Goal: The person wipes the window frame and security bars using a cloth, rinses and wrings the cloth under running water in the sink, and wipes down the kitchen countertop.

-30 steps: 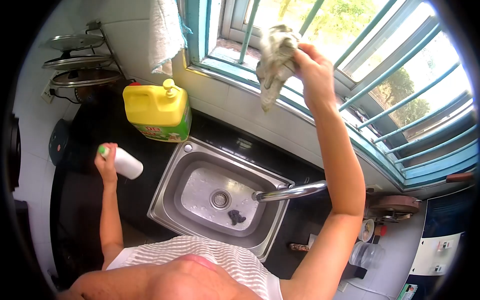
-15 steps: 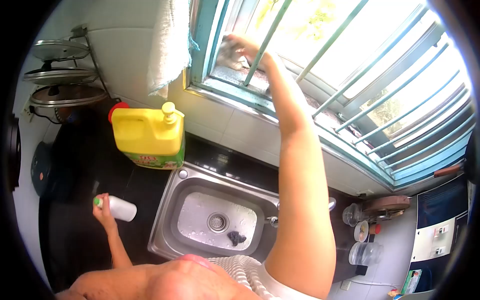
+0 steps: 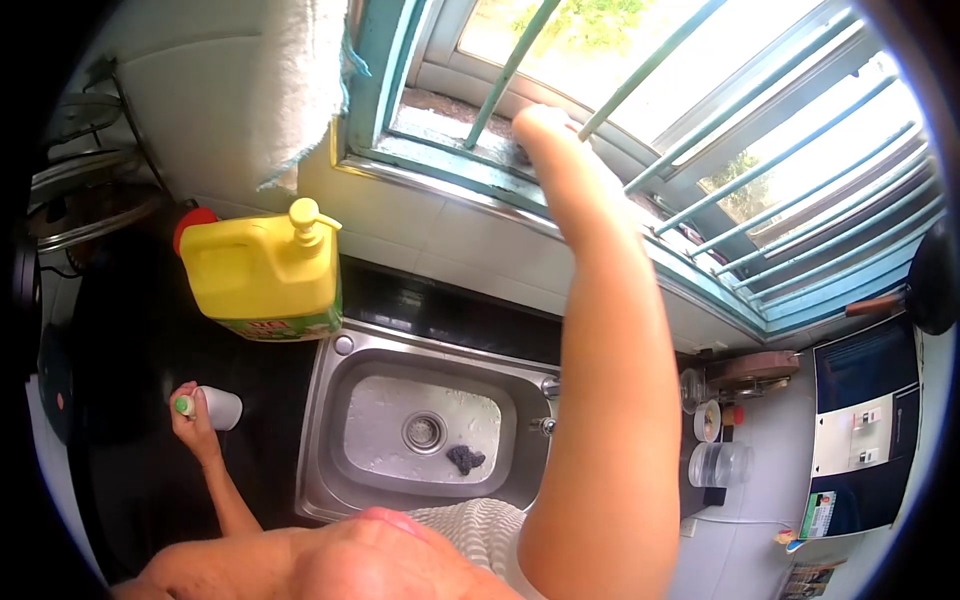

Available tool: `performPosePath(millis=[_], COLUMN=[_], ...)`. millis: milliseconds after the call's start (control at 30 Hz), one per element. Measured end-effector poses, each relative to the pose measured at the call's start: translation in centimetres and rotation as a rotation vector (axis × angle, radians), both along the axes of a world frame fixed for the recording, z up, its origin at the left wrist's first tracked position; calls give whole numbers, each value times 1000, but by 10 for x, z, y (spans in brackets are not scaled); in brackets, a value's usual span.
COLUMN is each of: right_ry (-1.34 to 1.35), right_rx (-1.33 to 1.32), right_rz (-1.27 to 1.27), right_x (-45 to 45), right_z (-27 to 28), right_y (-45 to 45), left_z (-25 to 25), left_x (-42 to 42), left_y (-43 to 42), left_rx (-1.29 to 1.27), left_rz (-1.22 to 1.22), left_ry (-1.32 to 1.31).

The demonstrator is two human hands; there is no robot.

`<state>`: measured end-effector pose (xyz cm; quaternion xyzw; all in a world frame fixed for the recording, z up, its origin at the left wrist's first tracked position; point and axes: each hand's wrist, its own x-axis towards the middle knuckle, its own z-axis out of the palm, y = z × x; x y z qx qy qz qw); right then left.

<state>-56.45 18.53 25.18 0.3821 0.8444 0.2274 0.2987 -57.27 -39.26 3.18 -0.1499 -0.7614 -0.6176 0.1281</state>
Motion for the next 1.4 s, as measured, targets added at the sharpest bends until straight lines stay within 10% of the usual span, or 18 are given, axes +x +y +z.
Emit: performPosePath(millis=[67, 167, 200, 267, 367, 433, 467, 733, 800, 900, 1000, 1033, 1133, 1333, 1367, 1400], right_ry=[-13, 81, -297, 807, 1579, 698, 1054, 510, 847, 1013, 1780, 1499, 1454, 1363, 1441, 1269], right_rx=[144, 57, 48, -590, -646, 281, 166, -156, -282, 229, -408, 411, 698, 387, -23, 393], right_rz=[-354, 146, 429, -26, 751, 1584, 1323, 889, 749, 917, 1139, 1220, 1273, 1514, 1177, 1511], right_x=[0, 13, -1, -8, -56, -66, -81, -55, -75, -78, -72, -99, -99, -77, -55, -77], right_z=[4, 22, 25, 47, 34, 23, -12, 6, 18, 104, 177, 183, 150, 84, 94, 73], right_y=[-8, -11, 2, -12, -20, -14, -9, -26, 0, -10, -40, -5, -10, -9, -37, 6], left_z=[-3, -4, -6, -12, -13, -11, -11, -11, -11, -10, -16, -18, -23, -19, -19, -20], left_x=[-4, -6, -6, -7, -7, -6, -4, -5, -6, -5, -7, -7, -9, -10, -11, -10], left_y=[-2, -2, -2, 1, 5, 8, 9, 11, 9, 9, 7, 6, 4, 10, 10, 12], left_rx=[-12, -40, -41, -32, -54, -72, -92, -108, -120, -107, -108, -96, -88, -79, -82, -84], left_rz=[17, 4, 1, 17, 47, 67, 82, 72, 68, 76, 90, 89, 90, 63, 56, 48], left_ry=[26, 28, 28, 62, 80, 88, 82, 68, 79, 68, 62, 58, 54, 52, 49, 60])
